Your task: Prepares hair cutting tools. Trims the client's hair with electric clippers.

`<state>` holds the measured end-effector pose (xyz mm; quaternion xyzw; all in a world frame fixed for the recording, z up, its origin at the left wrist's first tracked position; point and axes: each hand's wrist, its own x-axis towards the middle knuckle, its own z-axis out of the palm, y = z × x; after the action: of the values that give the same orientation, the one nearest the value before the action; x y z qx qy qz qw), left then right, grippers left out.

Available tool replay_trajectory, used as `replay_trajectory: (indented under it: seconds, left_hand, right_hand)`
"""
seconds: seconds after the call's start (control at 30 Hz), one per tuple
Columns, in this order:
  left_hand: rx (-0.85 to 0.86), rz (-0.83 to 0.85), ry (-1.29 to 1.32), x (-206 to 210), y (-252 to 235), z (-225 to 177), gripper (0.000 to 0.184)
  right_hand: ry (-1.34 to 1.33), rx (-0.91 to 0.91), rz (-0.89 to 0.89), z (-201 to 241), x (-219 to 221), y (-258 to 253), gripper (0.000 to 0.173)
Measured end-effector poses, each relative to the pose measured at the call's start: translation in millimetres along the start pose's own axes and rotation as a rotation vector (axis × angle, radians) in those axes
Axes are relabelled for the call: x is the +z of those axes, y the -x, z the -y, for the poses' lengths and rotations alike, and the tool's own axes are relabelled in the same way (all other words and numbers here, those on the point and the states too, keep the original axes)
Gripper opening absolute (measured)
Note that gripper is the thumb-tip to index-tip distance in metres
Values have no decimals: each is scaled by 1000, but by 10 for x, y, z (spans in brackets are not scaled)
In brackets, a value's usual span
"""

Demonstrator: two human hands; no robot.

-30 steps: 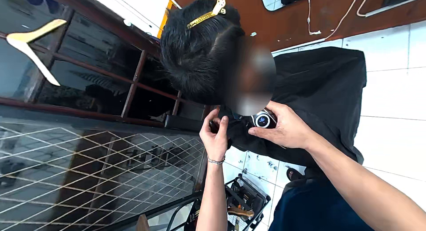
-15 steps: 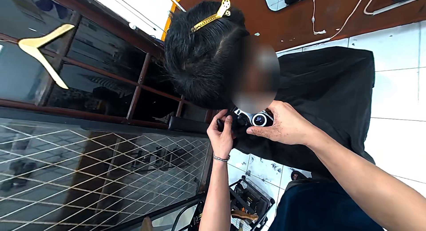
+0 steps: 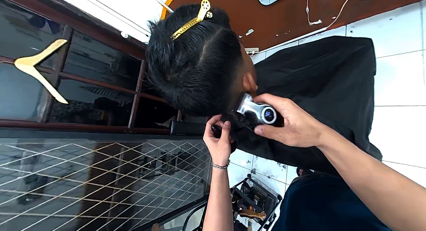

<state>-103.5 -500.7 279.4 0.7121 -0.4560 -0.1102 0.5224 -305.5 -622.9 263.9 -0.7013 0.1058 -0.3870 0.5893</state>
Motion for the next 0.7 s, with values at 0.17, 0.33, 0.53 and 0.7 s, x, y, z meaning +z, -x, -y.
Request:
replay_trajectory:
  seconds: [0.17,0.33,0.53,0.7]
  left_hand:
    - [11,-78,-103,189,14,-111,49]
    - [14,-212,-174,390,-41,-85,39]
    - [34,-264,-207,477,-66,-83,26]
    - [13,-258,-174,485,-88,-92,25]
  right_hand:
    - [190,112,-174,4,120,169,55]
    - [300,103,-25,50,60,91,59]
    - [334,160,78,105,-53,-47,44]
    - [368,150,41,112,-11,9,56]
